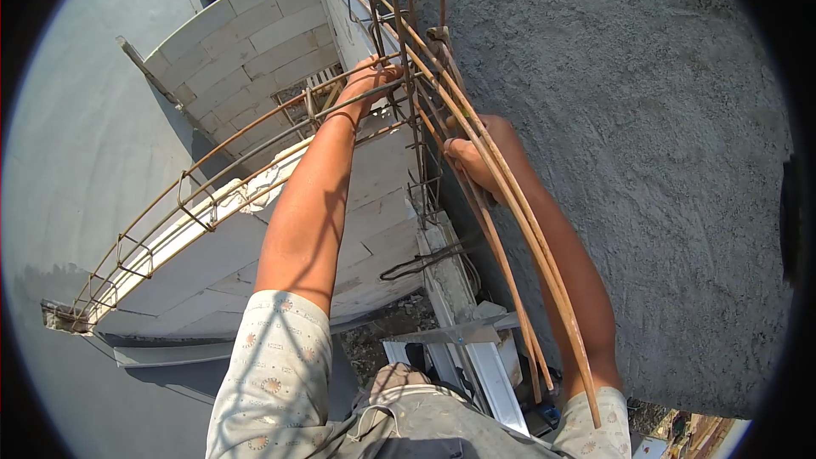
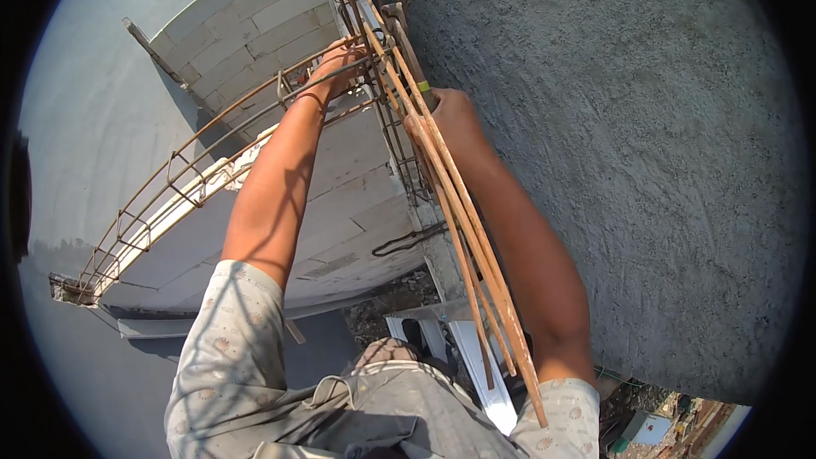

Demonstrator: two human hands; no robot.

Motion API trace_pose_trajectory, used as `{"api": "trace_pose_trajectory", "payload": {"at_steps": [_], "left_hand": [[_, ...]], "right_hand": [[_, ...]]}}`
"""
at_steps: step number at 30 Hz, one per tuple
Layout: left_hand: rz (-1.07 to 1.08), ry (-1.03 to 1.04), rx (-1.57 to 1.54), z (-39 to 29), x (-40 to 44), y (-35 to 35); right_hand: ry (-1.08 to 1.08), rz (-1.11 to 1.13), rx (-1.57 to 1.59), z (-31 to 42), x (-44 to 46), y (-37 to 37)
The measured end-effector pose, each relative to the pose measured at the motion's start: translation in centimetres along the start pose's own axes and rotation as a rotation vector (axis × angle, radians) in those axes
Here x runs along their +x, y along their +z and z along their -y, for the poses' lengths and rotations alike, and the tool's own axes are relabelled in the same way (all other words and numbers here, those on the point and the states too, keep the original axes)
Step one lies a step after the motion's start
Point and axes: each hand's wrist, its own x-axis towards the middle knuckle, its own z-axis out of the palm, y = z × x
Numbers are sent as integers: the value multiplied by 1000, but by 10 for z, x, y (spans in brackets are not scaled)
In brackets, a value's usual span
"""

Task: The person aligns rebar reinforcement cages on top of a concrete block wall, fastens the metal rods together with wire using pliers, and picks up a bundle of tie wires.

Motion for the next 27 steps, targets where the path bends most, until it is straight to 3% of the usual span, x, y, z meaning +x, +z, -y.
{"api": "trace_pose_trajectory", "payload": {"at_steps": [10,14,17,18,19,22,23,27], "left_hand": [[-29,82,289,-3,-6,-3],[-161,306,299,-4,-15,-2],[-90,280,404,-18,-32,-7],[-43,236,592,-27,-36,-10],[-45,139,158,-28,-34,-8],[-38,72,9,-26,-34,-17],[-11,130,37,-17,-30,-16],[-68,172,161,-24,-32,-13]], "right_hand": [[25,9,185,21,-5,-10],[-4,34,208,29,-5,-16],[-22,9,59,22,-4,-13],[-45,-5,40,25,-5,-14],[-50,-3,87,27,-3,-13],[-53,-17,95,40,-1,-18],[52,56,110,36,0,-25],[-163,-110,-130,-3,7,-15]]}}
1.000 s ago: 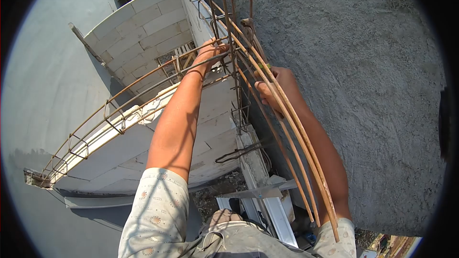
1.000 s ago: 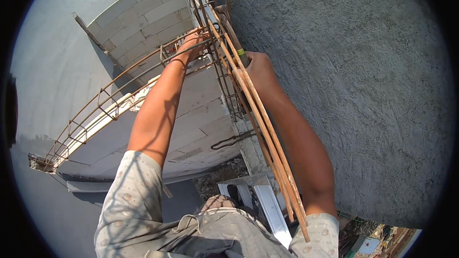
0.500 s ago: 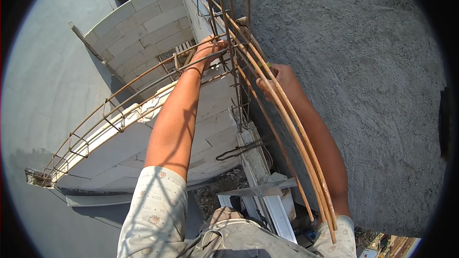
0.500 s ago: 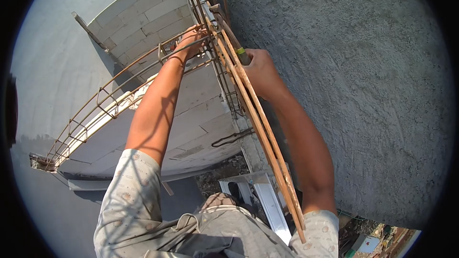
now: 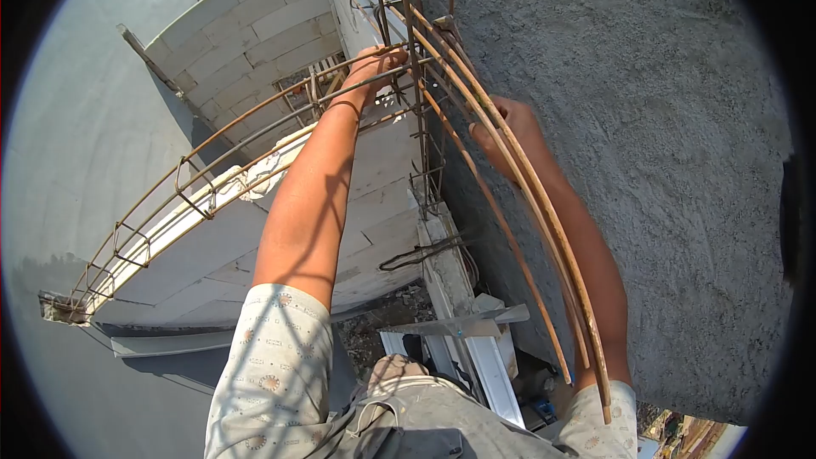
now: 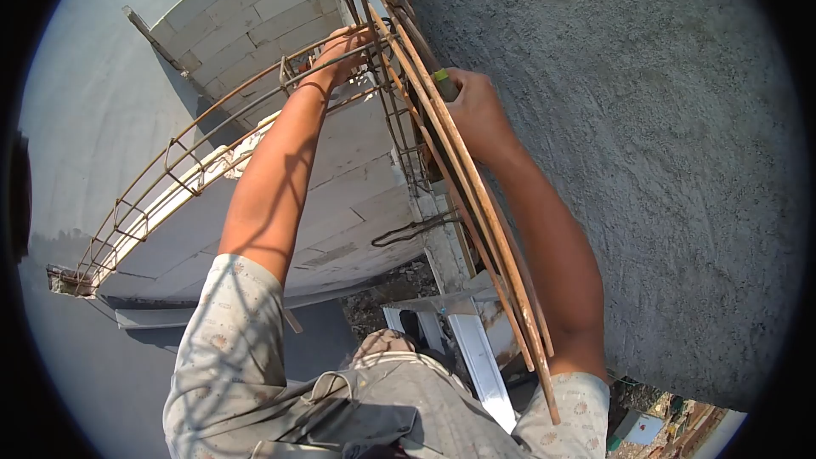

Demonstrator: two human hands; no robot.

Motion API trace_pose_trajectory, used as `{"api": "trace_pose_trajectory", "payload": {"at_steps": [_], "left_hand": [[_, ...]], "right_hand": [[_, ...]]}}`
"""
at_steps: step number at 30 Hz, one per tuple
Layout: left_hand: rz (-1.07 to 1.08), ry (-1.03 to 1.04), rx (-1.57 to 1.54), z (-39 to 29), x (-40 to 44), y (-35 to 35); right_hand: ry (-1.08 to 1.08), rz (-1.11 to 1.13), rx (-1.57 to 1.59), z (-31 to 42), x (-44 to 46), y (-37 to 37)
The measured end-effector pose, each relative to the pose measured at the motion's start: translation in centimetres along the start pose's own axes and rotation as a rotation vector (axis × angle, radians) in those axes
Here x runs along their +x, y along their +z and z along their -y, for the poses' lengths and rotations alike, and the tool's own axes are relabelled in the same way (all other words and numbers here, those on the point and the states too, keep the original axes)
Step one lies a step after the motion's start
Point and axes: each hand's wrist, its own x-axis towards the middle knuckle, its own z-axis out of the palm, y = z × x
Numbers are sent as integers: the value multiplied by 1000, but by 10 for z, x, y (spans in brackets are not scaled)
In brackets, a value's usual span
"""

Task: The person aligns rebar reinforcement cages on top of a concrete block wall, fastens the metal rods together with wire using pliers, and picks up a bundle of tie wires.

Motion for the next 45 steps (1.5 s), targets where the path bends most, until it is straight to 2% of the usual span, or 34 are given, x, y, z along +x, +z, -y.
{"api": "trace_pose_trajectory", "payload": {"at_steps": [3,4,6,7,8,10,12,13,14,15,16,19,20,22,26,28,31,35,38,40,43,45], "left_hand": [[30,-25,43,-3,-5,-1],[66,-130,-110,-11,-12,-1],[32,-218,-375,-11,-10,3],[7,-260,-507,-14,-10,3],[-1,-180,-317,-15,-12,1],[-37,-37,-144,-11,-18,1],[-117,112,-186,9,-11,10],[-151,177,-211,17,-10,17],[-3,158,57,7,-9,4],[-124,87,-260,2,-16,10],[-133,108,-156,0,-17,13],[-108,52,75,-14,-18,2],[80,63,132,-11,-17,-7],[94,55,18,-12,-18,-2],[16,-98,-459,-15,-15,0],[25,-180,-584,-17,-15,2],[29,-222,-648,-20,-15,3],[17,-35,-437,-7,-17,11],[-19,69,-285,10,-8,22],[-51,138,-190,29,-2,32],[-127,373,-229,53,7,39],[-75,238,-339,45,4,37]], "right_hand": [[76,54,-151,15,-1,-11],[164,127,6,36,-11,-16],[0,-20,-53,-16,-11,15],[-83,-94,-84,-13,-14,21],[86,-20,32,-9,-14,16],[69,23,-70,11,-10,0],[65,63,-183,23,-2,-15],[40,32,-136,17,-2,-12],[19,3,-91,9,-4,-6],[0,-25,-49,-1,-10,1],[-26,-99,-48,-5,-15,12],[23,-20,-139,10,-11,-2],[86,34,-120,31,-9,-10],[109,7,-140,16,-12,-5],[65,-19,-126,19,-7,-6],[136,69,-78,33,-9,-10],[63,3,-142,13,-6,0],[-38,-22,-155,8,-6,-1],[15,79,-192,18,4,-23],[64,25,-164,3,-8,-10],[78,-22,-104,-12,-14,-1],[104,-7,-37,-12,-12,-5]]}}
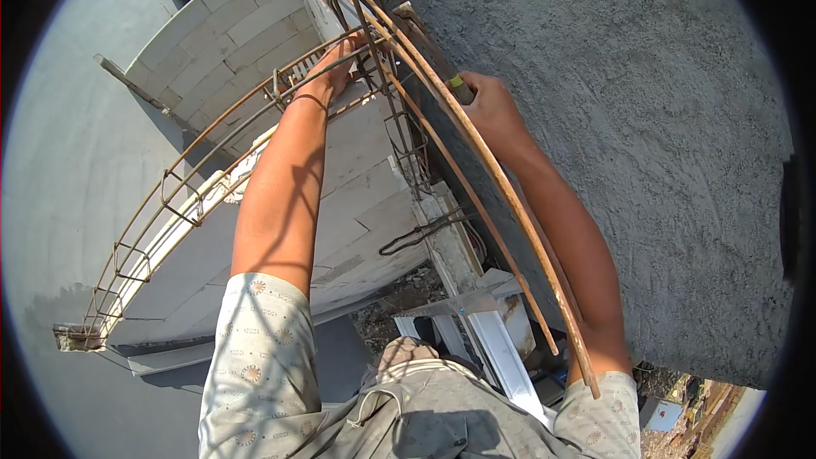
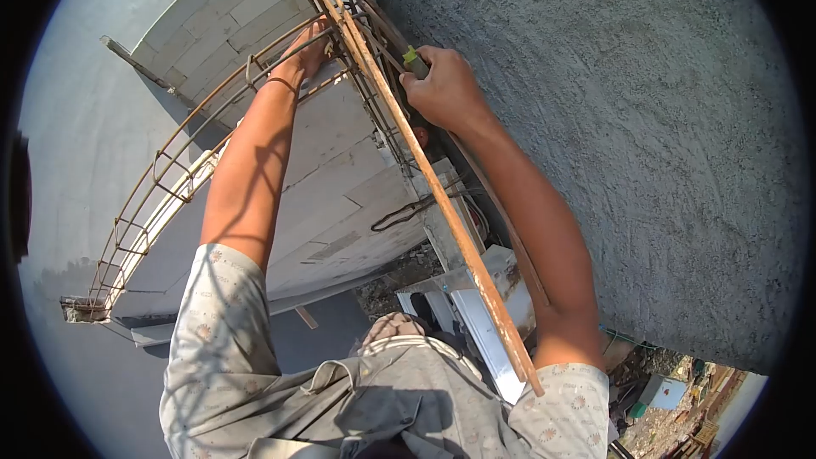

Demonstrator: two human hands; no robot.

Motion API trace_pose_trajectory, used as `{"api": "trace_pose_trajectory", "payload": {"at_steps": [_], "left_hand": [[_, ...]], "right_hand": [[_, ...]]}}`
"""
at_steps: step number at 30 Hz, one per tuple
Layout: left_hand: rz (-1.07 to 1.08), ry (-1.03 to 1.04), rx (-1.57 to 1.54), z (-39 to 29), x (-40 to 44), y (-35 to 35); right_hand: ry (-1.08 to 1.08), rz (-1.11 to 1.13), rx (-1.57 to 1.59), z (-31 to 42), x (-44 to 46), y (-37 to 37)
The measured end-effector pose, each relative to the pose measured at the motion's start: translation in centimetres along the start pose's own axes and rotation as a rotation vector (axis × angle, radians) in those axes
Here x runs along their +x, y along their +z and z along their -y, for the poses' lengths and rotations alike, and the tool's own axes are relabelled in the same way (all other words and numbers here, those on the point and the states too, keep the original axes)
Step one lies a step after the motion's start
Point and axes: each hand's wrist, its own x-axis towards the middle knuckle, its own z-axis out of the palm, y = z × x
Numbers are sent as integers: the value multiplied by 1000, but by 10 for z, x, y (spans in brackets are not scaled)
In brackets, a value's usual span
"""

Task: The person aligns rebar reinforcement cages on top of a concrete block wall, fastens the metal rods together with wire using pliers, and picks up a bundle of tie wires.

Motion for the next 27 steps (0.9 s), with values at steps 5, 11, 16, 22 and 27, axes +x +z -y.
{"api": "trace_pose_trajectory", "payload": {"at_steps": [5,11,16,22,27], "left_hand": [[-156,-481,-329,-57,-3,0],[-61,-457,-194,-39,2,3],[-91,-554,-344,-40,10,-4],[-151,-606,-595,-51,2,3],[-79,-517,-260,-43,-2,1]], "right_hand": [[-92,7,-112,14,12,-12],[-62,-2,-118,-2,3,-2],[-75,58,-117,13,15,-17],[-118,4,-162,-1,3,-1],[-105,152,-190,34,9,-11]]}}
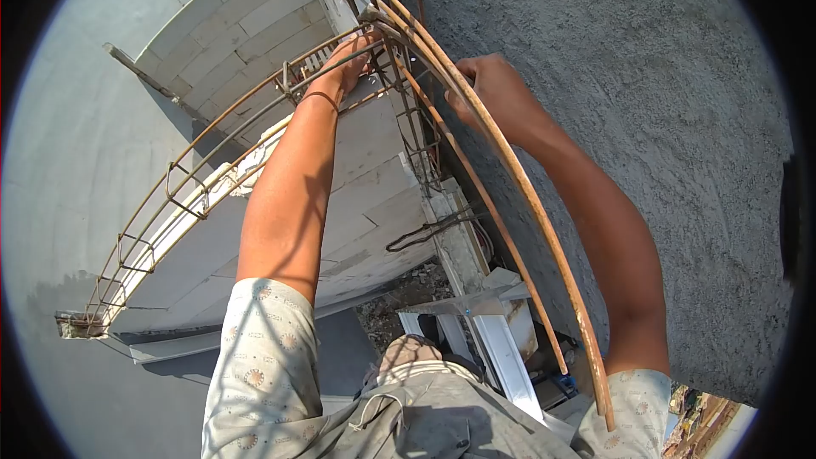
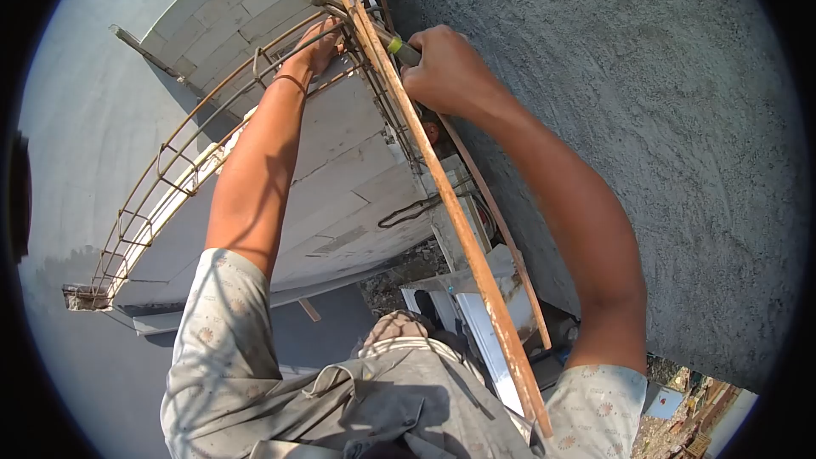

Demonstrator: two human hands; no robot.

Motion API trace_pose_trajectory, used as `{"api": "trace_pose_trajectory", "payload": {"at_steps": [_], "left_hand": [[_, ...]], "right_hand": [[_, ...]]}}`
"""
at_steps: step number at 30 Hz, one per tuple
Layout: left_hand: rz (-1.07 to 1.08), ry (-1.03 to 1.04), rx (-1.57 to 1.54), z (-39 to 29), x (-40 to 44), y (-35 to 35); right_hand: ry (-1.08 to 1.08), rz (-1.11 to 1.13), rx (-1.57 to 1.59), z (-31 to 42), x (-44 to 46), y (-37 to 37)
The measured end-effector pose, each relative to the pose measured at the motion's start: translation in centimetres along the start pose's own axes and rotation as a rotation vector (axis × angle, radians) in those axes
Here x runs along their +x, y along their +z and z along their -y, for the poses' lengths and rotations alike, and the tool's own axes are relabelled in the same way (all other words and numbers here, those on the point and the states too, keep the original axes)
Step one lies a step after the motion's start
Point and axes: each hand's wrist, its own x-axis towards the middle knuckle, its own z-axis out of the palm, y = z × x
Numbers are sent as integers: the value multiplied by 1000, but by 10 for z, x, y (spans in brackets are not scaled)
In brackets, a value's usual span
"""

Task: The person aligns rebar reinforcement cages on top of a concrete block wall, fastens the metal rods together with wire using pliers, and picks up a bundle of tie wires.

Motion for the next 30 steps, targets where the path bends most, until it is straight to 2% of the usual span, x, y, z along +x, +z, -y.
{"api": "trace_pose_trajectory", "payload": {"at_steps": [1,3,5,7,9,10,12,14,16,18,19,20,23,26,28,30], "left_hand": [[-13,168,136,3,-2,-2],[0,348,389,9,-7,-5],[39,375,639,-13,-17,-10],[79,238,510,-41,-32,-9],[96,169,460,-41,-29,-10],[71,296,613,-36,-31,-11],[83,108,515,-28,-21,-10],[90,73,482,-9,-8,-10],[84,91,462,-4,-7,-9],[22,-184,-137,-35,-22,-8],[49,-97,-69,-15,-6,-6],[52,49,132,1,3,-8],[57,131,10,-8,-13,-8],[57,-1,-152,-10,-9,-5],[5,81,-256,-1,-9,-2],[-11,-1,-390,1,-6,0]], "right_hand": [[31,57,13,7,4,-5],[-7,16,-29,-5,5,5],[-9,-30,-48,-4,3,6],[-5,-22,-80,2,4,3],[-46,-67,-142,0,2,2],[-15,6,-117,3,0,-6],[-67,-21,-166,-3,1,-10],[-126,-43,-181,-3,2,-14],[-67,-81,-121,-19,-5,-6],[-71,-117,-161,-40,-2,4],[-70,-119,-115,-36,-1,6],[-62,-114,-62,-30,-4,10],[-81,-118,6,-27,-8,18],[-51,-136,12,-34,-11,25],[-30,-122,41,-32,-14,30],[-5,-111,21,-26,-12,28]]}}
